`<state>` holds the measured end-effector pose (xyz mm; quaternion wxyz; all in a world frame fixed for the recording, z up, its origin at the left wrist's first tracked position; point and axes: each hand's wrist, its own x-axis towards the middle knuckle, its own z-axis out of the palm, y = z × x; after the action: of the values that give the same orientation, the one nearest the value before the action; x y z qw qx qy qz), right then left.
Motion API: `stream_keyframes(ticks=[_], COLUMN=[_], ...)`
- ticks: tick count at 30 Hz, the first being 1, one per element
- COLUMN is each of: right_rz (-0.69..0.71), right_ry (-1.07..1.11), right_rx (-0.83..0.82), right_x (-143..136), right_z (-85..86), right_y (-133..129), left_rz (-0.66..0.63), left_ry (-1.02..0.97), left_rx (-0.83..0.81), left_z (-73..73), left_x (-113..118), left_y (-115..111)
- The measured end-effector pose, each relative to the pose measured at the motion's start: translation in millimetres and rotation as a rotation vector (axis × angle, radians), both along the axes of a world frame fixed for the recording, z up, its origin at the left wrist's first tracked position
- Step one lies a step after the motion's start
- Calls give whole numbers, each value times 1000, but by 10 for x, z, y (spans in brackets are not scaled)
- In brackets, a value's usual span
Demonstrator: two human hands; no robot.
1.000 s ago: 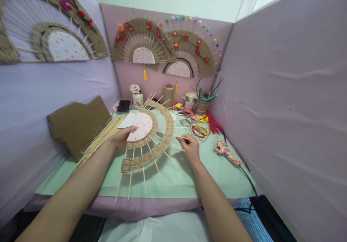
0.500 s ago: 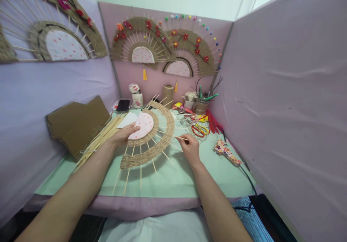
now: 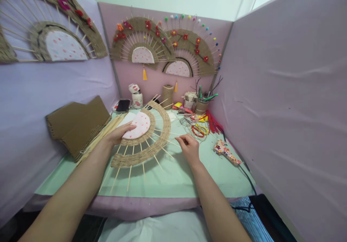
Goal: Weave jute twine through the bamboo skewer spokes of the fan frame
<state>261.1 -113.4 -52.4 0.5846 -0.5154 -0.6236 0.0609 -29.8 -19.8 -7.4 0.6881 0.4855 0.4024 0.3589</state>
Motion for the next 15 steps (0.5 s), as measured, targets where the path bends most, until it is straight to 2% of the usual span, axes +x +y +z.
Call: stream_keyframes(ticks=[6, 15], right_rz=[2, 103], right_ry=[149, 269], right_rx=[-79, -162], right_x=[15, 36], right_z=[-43, 29], right_y=[29, 37], left_rz=[-45, 27], left_ry=[40, 22], left_rx=[-3, 17], left_z=[-5, 23], left_x=[-82, -153], left_y=[48, 49])
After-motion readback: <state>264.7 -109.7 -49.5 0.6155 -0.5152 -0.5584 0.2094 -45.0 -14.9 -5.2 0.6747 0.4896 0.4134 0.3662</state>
